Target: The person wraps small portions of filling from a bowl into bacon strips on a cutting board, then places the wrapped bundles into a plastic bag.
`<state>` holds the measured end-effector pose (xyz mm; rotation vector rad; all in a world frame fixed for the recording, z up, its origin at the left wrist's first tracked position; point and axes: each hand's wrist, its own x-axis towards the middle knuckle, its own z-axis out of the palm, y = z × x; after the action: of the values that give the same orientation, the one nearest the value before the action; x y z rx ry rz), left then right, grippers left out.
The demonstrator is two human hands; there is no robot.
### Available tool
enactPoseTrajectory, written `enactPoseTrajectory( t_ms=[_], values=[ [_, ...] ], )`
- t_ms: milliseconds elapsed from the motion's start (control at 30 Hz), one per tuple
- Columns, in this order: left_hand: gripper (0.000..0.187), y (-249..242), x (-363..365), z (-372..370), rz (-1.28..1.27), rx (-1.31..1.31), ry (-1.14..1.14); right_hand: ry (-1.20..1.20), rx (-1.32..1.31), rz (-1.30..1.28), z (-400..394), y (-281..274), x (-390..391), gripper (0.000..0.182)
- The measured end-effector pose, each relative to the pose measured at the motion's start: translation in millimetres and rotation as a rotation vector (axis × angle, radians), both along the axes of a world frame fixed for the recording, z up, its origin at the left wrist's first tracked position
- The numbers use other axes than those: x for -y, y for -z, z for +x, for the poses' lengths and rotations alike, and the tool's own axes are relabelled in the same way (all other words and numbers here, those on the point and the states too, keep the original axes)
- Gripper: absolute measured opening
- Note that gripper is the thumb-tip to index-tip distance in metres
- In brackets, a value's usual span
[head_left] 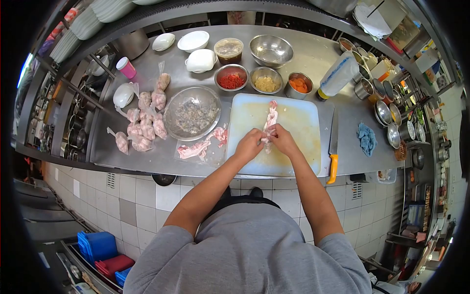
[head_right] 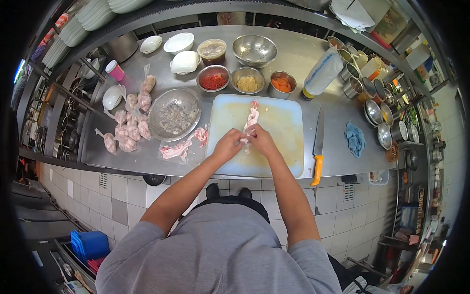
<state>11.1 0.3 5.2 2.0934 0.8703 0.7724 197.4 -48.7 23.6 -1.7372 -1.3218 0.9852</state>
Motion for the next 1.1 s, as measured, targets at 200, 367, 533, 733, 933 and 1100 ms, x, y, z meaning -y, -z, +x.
enactPoseTrajectory(
  t_ms=[200,367,533,733,933,1100],
  values=[
    [0.025,-9.9,-19.4,-0.7,0.117,-0.181,0.154,-0.032,0.319,0.280,-8.0,-6.0,17.6,0.022],
    [0.023,-12.8,-28.3,1.9,0.116,-0.294,0.286,-0.124,0.538,0.333,-19.1,-0.1,31.5,0.025],
    [0.023,-6.8,-28.6,1.6,0.072,-0.338,0.310,-0.091,0.567,0.331,-19.8,4.1,28.6,0.019],
    [0.031,-11.1,-30.7,-0.8,0.047,-0.194,0.299,-0.060,0.370,0.146,-5.0,4.5,10.6,0.016],
    [0.024,-17.0,-33.7,4.0,0.076,-0.243,0.301,-0.015,0.281,0.089,1.2,-2.1,3.8,0.017],
    [0.019,-4.8,-55.6,17.7,0.034,-0.302,0.327,-0.145,0.543,0.378,-2.5,0.5,7.6,0.022]
  ],
)
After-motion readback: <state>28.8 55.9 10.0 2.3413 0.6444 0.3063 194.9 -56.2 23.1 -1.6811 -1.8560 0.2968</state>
